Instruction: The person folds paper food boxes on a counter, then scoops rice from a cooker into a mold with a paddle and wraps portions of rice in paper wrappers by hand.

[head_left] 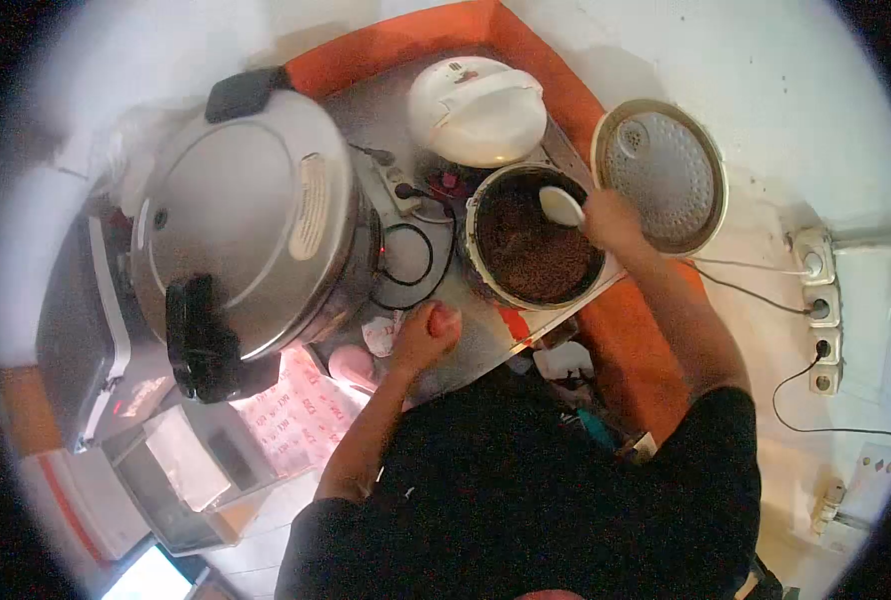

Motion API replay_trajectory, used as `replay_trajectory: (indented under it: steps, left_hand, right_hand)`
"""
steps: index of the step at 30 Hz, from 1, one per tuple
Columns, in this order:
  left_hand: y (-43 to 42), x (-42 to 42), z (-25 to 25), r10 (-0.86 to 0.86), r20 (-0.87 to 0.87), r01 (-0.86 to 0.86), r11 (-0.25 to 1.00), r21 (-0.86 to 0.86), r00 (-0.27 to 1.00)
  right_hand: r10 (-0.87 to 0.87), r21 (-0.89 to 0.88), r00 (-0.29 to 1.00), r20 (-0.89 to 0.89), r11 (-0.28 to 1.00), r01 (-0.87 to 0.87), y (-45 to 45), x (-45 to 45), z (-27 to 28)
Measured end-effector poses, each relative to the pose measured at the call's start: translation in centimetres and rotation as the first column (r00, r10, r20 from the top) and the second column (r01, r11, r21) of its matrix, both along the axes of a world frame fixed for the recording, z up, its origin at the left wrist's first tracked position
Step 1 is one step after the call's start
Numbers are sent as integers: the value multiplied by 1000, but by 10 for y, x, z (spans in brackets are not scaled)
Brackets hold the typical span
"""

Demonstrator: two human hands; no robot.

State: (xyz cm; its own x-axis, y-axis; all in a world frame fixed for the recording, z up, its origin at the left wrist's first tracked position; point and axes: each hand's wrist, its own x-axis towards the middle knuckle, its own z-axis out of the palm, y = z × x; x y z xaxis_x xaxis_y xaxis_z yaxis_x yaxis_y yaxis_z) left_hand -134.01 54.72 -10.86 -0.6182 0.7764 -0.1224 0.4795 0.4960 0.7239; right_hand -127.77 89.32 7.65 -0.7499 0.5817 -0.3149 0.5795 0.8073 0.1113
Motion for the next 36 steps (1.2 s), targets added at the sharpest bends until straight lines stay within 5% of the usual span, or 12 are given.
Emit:
replay_trajectory:
  steps: [1,2,3,8,12,14,19,26,28,32,35,36]
  left_hand:
    - [0,-7,8,83,477,-118,992,44,875]
    - [1,-12,15,118,838,-248,968,21,532]
    - [5,-14,19,119,832,-237,971,15,541]
    - [31,-2,29,-240,967,-529,811,249,87]
    - [46,2,32,-153,988,-514,848,129,-5]
    - [49,1,42,-272,958,-516,810,279,91]
    - [45,4,40,-251,961,-492,826,276,116]
    - [55,9,49,-352,896,-491,750,444,272]
    - [53,6,41,-341,917,-479,781,399,208]
    - [59,11,53,-330,929,-526,767,368,170]
    - [56,10,45,-347,933,-521,781,344,97]
    - [56,11,44,-347,933,-522,780,345,98]
  right_hand:
    - [-17,-16,1000,-4,1000,17,9,-3,-18]
    - [24,-3,998,-55,1000,-24,7,-12,-28]
    - [69,18,992,-107,998,-67,3,-22,-36]
    - [349,-260,937,29,907,-330,-28,-25,-62]
    - [451,-347,888,88,850,-397,-24,-9,-32]
    - [365,-293,926,97,900,-324,-15,-23,-7]
    - [250,-168,966,67,957,-236,4,-34,-32]
    - [115,-381,954,277,925,-1,-37,-21,13]
    - [244,-274,950,192,943,-187,-18,-10,-27]
    - [220,-319,968,121,932,-172,-15,5,-84]
    - [489,-375,868,-80,793,-481,-9,14,-123]
    - [178,-522,984,7,840,-148,-33,5,-77]
